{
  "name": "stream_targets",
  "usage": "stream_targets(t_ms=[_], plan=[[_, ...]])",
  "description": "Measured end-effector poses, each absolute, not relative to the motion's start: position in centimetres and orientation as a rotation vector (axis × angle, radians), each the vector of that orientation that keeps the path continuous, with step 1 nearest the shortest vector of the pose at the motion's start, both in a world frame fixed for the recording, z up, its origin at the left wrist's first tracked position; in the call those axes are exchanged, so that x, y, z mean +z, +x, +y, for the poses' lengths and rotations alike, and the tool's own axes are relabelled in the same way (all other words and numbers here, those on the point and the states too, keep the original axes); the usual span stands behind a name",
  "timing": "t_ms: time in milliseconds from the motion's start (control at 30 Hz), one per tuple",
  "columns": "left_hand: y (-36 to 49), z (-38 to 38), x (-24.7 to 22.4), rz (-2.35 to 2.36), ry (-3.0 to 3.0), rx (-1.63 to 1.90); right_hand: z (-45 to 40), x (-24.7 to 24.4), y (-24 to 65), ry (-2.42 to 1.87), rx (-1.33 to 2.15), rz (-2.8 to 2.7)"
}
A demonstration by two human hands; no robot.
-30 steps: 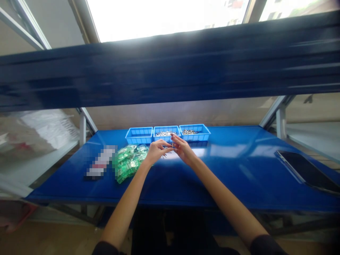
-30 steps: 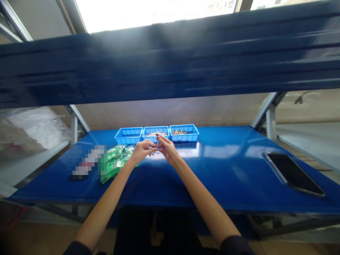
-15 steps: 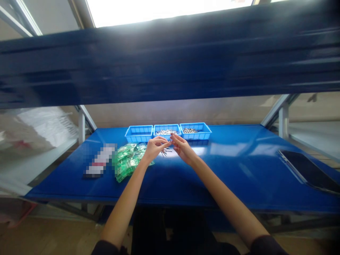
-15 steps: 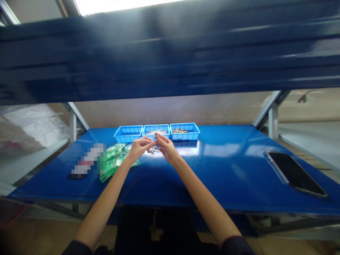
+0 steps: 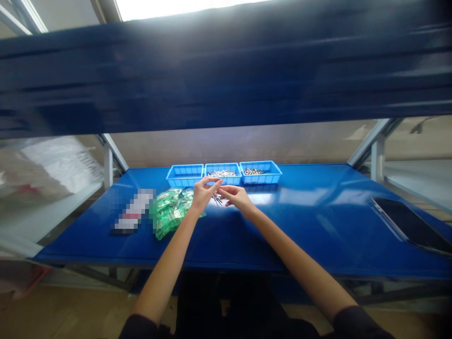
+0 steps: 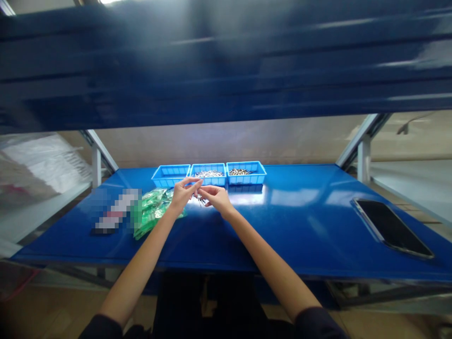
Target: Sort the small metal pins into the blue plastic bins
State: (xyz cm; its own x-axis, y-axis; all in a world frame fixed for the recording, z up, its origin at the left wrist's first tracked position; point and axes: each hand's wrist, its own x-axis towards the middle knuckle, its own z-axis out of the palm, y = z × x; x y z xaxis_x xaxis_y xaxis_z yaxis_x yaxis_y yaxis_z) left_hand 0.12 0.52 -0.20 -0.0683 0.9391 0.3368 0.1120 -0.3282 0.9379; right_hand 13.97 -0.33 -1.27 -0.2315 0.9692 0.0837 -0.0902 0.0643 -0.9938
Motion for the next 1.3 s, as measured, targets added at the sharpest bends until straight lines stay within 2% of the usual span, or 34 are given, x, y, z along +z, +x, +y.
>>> stream_targets(t_ms=[300,500,733,1067,1300], plan=[[0.7,0.4,-0.7,1.173,1.409,1.392,0.3,-2.1,14.1,-0.984,1.169,-1.479],[0.8,0.5,-0.9,1.115,1.246,1.458,0.6,-1.6,14.5,-0.984,1.143,-1.278],[1.6,-0.2,-1.1,1.078,1.402,1.158,0.9,-1.4,14.8,-0.932,1.25,-1.122],[0.9,0.6,-1.0,1.133,1.205,1.418,0.5,-1.3,14.7,-1.107,1.272,-1.194],[1.1,0.5,-1.1,1.14,1.191,1.405,-0.3,-1.4,13.9,-1.101,1.377,-1.345]])
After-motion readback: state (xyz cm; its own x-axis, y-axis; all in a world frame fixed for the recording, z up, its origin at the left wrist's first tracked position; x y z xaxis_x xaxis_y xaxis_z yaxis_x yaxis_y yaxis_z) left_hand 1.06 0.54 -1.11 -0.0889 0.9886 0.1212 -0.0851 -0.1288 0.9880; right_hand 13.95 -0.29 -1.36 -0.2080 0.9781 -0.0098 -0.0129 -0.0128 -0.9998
